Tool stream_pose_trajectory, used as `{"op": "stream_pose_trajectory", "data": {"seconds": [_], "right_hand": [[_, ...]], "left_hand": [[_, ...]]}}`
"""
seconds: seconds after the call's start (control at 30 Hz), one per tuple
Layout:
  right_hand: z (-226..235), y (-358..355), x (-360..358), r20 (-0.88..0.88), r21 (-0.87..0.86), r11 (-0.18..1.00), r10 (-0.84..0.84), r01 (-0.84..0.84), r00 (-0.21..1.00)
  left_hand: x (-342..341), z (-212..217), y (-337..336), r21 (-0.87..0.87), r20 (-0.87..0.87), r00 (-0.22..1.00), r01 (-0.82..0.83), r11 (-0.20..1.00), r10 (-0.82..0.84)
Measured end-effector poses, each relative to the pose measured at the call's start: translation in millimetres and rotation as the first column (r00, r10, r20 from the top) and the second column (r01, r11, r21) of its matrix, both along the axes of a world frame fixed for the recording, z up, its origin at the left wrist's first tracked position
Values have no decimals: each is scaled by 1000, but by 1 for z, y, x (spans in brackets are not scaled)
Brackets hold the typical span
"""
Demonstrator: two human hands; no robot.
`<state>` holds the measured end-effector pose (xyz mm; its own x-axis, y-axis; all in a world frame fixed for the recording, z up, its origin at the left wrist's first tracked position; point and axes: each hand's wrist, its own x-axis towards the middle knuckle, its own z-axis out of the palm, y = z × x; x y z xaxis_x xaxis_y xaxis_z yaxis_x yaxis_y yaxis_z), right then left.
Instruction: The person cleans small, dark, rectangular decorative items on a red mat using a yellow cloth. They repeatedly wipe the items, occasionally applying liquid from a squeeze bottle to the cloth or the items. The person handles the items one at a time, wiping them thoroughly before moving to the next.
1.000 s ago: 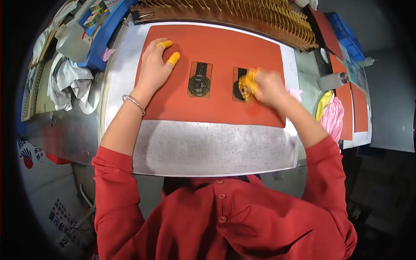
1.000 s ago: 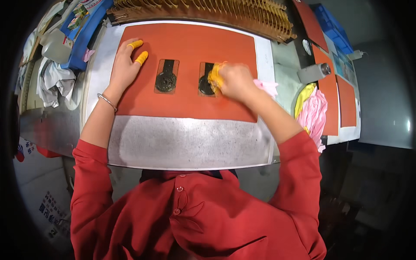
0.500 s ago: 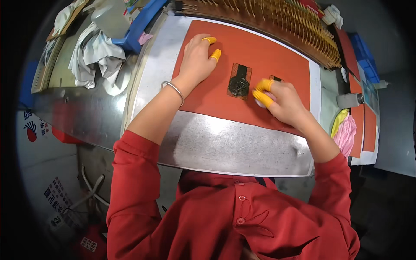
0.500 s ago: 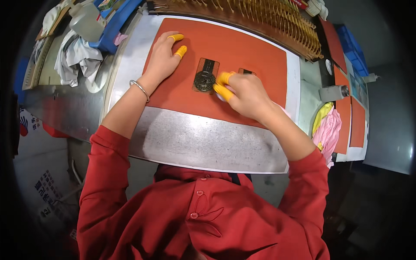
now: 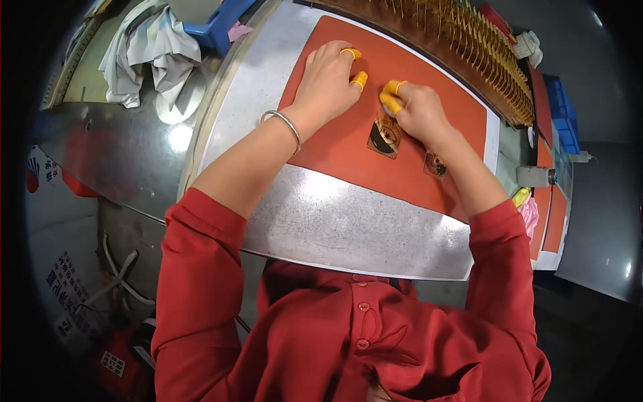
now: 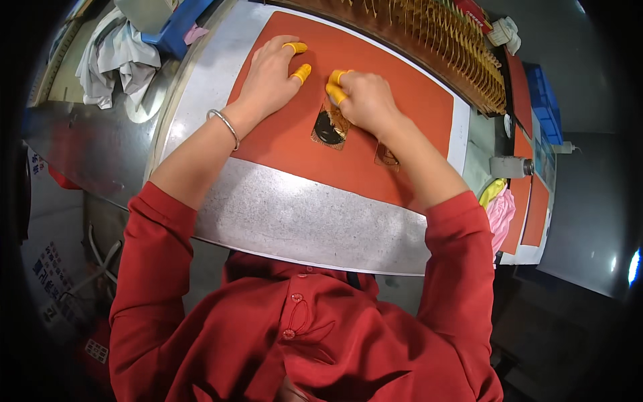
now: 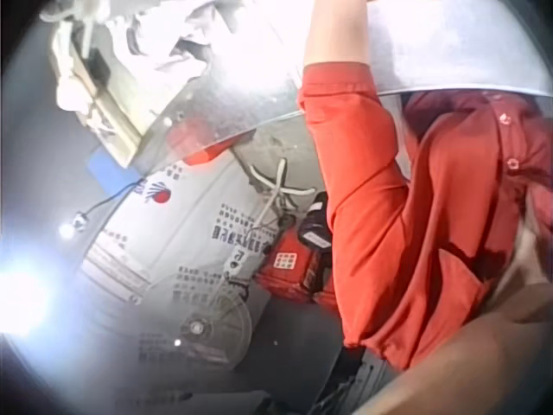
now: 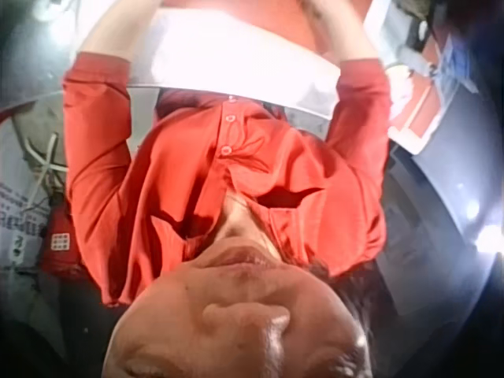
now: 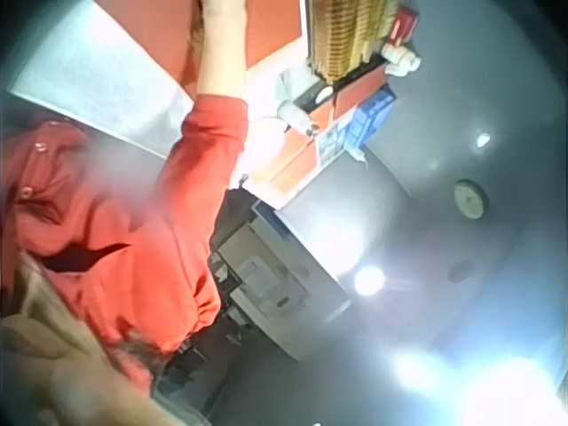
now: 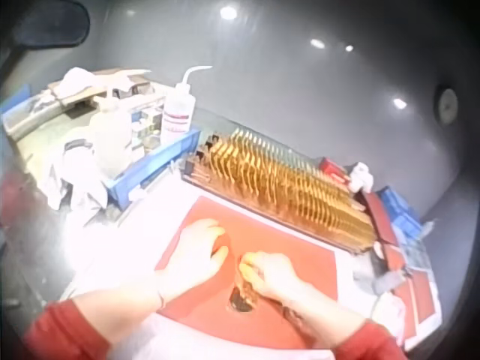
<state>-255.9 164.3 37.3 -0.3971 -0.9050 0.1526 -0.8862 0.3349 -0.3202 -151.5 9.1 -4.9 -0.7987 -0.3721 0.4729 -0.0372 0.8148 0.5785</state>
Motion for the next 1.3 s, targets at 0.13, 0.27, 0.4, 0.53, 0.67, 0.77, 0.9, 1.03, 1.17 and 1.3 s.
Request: {"op": "stream_pose_trajectory", "data": {"seconds": [0.13, 0.27, 0.4, 0.53, 0.67, 0.77, 0.9, 1.03, 1.17, 1.3], "right_hand": [[2, 8, 11, 4, 62, 987, 148, -148, 989], [3, 32, 45, 27, 65, 946, 317, -318, 948], [8, 19, -1, 2, 93, 995, 28, -28, 1000], [-3, 45, 32, 15, 88, 960, 266, -266, 964], [0, 48, 31, -4, 36, 976, 215, -215, 977], [1, 32, -3, -42, 63, 998, -5, 8, 999], [-8, 57, 36, 43, 32, 966, 254, -256, 966], [2, 45, 26, -99, 45, 988, 150, -146, 984], [1, 4, -1, -100, 54, 992, -112, 118, 989], [4, 48, 63, 74, 192, 952, 229, -239, 971]], "left_hand": [[0, -4, -2, 13, 4, 1000, -18, 1000, 18], [-2, -3, -1, 1, 25, 1000, -11, 1000, 11], [-1, 4, -1, 23, 35, 999, -11, 1000, 10], [-1, -4, -4, 3, -14, 1000, -3, 1000, 3], [-4, -2, -1, -23, -17, 1000, -1, 1000, 0], [-3, 2, -5, 12, 3, 1000, -4, 1000, 4], [0, -3, -5, -9, 19, 1000, -24, 1000, 24], [-2, 1, 0, -13, 22, 1000, -9, 1000, 10], [-1, 2, -4, -9, 2, 1000, 5, 1000, -5], [-2, -9, -7, 4, -6, 1000, 27, 1000, -27]]}}
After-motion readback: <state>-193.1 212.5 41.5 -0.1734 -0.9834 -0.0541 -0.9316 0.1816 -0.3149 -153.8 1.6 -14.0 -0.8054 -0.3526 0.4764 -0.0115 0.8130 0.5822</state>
